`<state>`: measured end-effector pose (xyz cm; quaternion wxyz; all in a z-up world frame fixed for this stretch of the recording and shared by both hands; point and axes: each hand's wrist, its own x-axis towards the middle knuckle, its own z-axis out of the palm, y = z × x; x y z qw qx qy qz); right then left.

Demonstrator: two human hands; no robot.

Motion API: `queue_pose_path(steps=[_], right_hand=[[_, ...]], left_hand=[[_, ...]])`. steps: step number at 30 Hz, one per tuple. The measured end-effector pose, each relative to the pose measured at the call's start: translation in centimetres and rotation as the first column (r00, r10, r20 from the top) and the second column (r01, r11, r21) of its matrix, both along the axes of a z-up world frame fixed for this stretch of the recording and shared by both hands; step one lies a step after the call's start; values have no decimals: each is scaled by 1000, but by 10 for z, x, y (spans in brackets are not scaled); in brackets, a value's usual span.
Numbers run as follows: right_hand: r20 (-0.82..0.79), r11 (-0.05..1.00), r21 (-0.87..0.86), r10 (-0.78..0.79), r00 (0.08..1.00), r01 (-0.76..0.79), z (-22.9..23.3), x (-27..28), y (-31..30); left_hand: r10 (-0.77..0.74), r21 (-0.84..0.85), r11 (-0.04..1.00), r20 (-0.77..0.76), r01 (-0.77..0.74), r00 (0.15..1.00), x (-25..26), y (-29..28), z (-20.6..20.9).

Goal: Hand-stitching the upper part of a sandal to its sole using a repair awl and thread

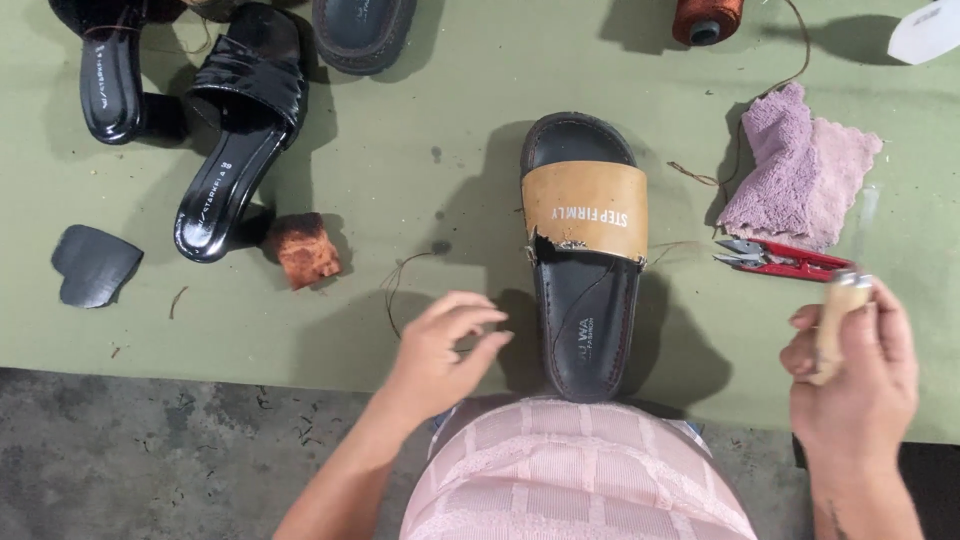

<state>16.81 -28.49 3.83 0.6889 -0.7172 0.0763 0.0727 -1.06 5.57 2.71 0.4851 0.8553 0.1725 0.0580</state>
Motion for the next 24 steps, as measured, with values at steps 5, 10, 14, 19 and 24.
queue_pose_path(steps=[5, 10, 14, 19, 24], right_hand=[[-181, 998, 30, -40, 983, 46, -40, 36, -94], [-126, 901, -306, 280, 952, -306, 2, -9, -59], [-111, 411, -625, 795, 597, -664, 31, -27, 10], [-121, 229, -774, 862, 493, -590, 24, -37, 33], [-76, 190, -848, 880, 469, -494, 23, -40, 39]], left_hand=[[-219, 51, 975, 26, 217, 975, 8, -13, -24], [-301, 97, 948, -48, 304, 952, 11, -4, -21], [-346, 131, 921, -155, 367, 925, 17, -4, -21], [-364, 160, 910, -141, 384, 921, 19, -3, -22], [-362, 149, 912, -149, 383, 920, 21, -3, -24]])
